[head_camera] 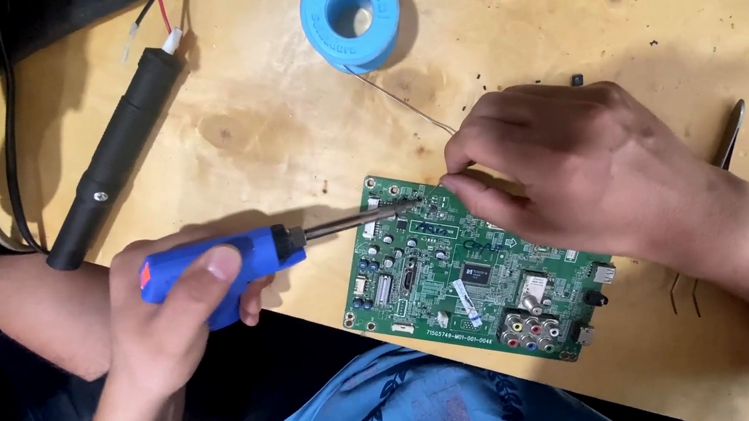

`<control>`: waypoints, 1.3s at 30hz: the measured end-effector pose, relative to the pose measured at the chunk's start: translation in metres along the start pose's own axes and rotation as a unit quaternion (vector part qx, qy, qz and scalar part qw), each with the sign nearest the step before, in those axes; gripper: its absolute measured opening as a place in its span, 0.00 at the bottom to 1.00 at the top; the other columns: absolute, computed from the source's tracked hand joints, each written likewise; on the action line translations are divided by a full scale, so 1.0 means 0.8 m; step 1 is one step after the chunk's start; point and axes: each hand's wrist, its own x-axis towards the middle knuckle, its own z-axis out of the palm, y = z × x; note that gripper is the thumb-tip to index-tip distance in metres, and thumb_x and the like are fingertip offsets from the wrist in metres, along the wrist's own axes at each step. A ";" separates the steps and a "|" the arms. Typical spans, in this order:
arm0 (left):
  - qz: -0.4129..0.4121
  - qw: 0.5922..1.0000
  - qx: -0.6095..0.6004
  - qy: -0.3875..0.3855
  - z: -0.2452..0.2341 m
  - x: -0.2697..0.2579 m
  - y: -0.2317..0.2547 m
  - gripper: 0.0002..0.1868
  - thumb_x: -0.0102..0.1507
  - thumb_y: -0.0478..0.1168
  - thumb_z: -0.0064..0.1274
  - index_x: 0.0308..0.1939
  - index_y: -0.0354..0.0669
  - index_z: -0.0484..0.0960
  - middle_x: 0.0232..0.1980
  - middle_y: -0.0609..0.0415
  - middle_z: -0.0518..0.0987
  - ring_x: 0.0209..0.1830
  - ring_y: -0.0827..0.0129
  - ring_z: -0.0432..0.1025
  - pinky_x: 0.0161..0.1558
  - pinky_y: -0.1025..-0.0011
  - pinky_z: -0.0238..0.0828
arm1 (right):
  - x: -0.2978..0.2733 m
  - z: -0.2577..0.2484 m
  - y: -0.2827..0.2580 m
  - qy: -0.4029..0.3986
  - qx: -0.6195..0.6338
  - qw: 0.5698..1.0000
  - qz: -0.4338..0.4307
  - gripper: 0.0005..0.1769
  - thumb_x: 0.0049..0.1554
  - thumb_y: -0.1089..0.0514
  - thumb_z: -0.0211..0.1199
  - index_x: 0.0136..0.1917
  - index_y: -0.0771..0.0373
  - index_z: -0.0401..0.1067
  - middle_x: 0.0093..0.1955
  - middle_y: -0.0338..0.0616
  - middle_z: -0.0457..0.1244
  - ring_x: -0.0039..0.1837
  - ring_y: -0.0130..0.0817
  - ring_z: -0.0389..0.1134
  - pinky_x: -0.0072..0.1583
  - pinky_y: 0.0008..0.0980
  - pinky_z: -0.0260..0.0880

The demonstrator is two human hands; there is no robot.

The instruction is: Soldering electronic components onto a circuit board using a soldering iron and tweezers.

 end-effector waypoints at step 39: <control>0.011 0.998 0.064 -0.019 0.012 0.004 0.019 0.21 0.71 0.46 0.50 0.39 0.28 0.88 0.19 0.53 0.72 0.19 0.70 0.66 0.27 0.75 0.66 | 0.006 0.004 0.000 0.012 0.022 0.999 -0.037 0.11 0.66 0.69 0.74 0.48 0.62 0.73 0.41 0.40 0.69 0.44 0.33 0.73 0.42 0.36 0.74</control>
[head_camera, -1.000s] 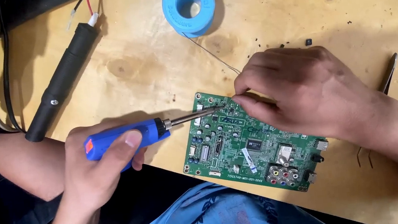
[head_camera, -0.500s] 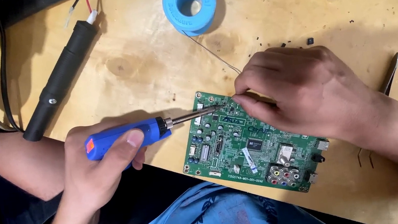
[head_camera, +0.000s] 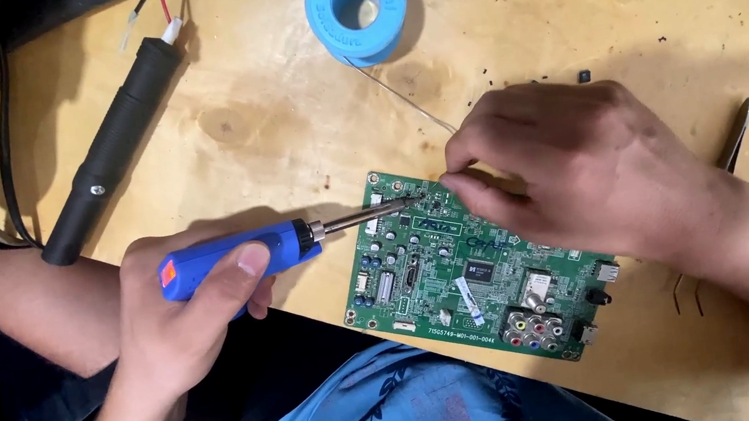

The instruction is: Soldering electronic components onto a circuit board using a soldering iron and tweezers.

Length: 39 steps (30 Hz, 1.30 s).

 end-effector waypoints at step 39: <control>-0.040 0.998 -0.050 0.006 -0.008 0.007 -0.014 0.26 0.71 0.49 0.52 0.24 0.32 0.81 0.20 0.46 0.78 0.16 0.65 0.73 0.21 0.73 0.71 | -0.002 -0.002 -0.001 -0.013 -0.016 0.999 0.043 0.10 0.67 0.69 0.70 0.48 0.57 0.72 0.41 0.34 0.66 0.43 0.33 0.68 0.35 0.37 0.63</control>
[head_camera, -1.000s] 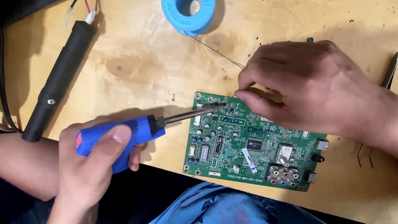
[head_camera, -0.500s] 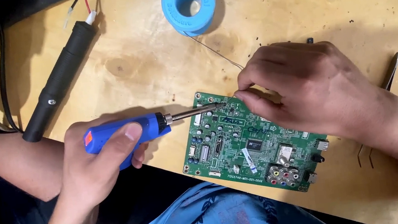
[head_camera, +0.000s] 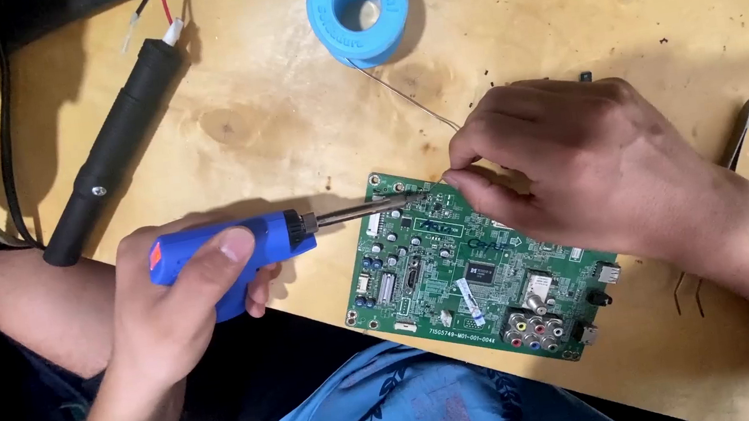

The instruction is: Soldering electronic components onto a circuit board using a soldering iron and tweezers.

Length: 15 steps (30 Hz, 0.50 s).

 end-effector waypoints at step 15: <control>0.058 0.991 -0.119 0.015 -0.020 -0.013 -0.018 0.42 0.71 0.67 0.38 0.15 0.38 0.75 0.12 0.48 0.72 0.12 0.64 0.70 0.20 0.75 0.65 | -0.001 -0.002 0.004 0.000 0.016 1.000 0.005 0.06 0.66 0.62 0.72 0.49 0.57 0.76 0.39 0.37 0.66 0.39 0.32 0.69 0.35 0.36 0.66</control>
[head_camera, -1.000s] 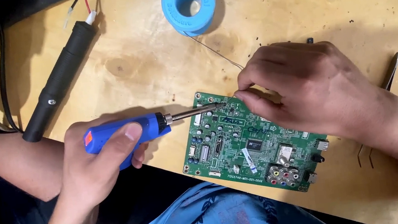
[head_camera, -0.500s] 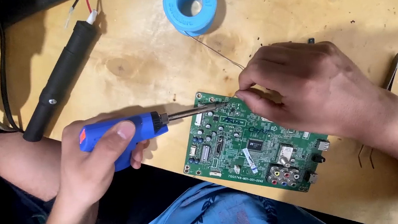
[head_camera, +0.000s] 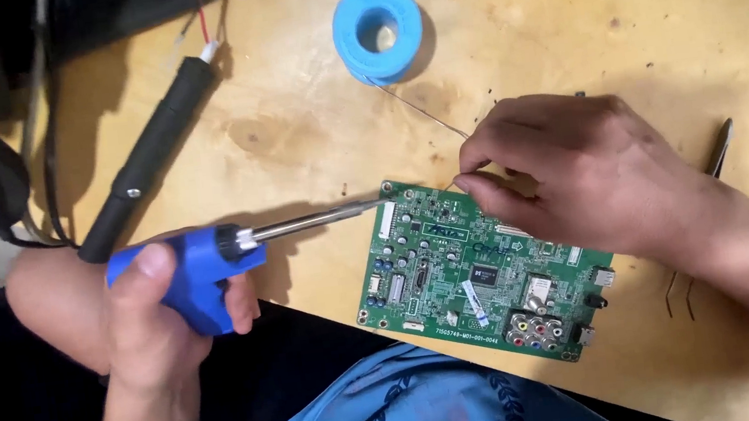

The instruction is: Soldering electronic components onto a circuit board using a soldering iron and tweezers.

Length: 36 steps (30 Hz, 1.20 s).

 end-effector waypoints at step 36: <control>-0.275 0.953 0.074 0.106 -0.069 -0.092 -0.133 0.25 0.70 0.54 0.59 0.28 0.35 0.83 0.17 0.48 0.78 0.16 0.66 0.71 0.33 0.70 0.71 | -0.008 -0.011 -0.024 0.033 -0.075 0.994 0.070 0.06 0.72 0.66 0.72 0.61 0.67 0.86 0.57 0.48 0.76 0.41 0.29 0.69 0.49 0.30 0.72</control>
